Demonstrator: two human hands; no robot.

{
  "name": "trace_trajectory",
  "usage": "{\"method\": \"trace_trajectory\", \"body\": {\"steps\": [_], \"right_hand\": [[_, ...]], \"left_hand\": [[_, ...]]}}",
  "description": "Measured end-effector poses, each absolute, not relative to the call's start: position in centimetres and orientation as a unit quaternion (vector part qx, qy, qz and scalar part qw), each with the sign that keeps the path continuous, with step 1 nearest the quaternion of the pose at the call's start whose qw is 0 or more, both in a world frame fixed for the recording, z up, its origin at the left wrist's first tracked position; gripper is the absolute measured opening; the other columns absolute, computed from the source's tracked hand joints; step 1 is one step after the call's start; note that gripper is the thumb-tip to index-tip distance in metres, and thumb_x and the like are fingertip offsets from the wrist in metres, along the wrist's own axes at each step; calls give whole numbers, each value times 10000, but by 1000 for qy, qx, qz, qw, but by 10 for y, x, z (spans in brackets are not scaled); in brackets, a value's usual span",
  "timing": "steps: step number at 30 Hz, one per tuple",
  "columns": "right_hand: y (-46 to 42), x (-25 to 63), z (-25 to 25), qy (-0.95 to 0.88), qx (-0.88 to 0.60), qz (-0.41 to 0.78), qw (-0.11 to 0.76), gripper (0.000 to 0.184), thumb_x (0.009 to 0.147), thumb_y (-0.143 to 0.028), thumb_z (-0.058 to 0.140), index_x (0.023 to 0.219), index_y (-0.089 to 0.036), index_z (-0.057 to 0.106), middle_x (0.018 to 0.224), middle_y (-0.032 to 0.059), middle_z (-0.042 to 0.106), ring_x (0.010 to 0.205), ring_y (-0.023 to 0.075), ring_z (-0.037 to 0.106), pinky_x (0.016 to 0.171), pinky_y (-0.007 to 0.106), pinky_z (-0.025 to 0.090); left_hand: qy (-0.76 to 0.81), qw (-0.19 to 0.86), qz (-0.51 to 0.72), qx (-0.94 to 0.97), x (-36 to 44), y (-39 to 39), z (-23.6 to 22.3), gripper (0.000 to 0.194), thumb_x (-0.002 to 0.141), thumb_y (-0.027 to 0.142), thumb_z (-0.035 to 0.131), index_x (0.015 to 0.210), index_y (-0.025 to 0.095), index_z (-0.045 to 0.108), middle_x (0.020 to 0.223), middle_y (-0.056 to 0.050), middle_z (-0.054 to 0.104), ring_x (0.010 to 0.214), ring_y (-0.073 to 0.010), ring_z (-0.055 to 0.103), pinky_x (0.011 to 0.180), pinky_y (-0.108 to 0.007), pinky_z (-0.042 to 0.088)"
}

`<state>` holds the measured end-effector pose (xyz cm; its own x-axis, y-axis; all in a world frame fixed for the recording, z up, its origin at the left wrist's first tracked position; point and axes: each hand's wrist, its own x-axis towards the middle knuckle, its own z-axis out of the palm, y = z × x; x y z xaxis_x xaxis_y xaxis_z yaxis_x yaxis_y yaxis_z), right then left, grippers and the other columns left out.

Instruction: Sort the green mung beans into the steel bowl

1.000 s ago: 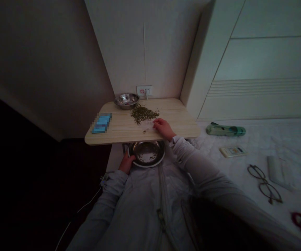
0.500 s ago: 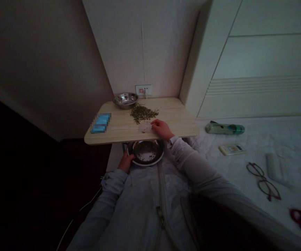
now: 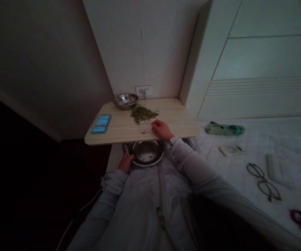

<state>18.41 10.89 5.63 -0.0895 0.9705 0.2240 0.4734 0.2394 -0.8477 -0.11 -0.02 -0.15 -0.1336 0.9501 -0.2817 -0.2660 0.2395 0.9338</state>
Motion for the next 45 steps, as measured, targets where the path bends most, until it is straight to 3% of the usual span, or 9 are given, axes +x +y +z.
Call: {"method": "trace_trajectory", "body": {"steps": [45], "right_hand": [[108, 184, 58, -688, -534, 306, 385, 192, 656, -238, 424, 757, -153, 563, 598, -16, 563, 586, 86, 489, 594, 218, 367]], "left_hand": [[524, 584, 536, 311, -2, 2, -6, 428, 478, 96, 517, 900, 168, 525, 683, 11, 602, 717, -173, 576, 640, -270, 440]]}}
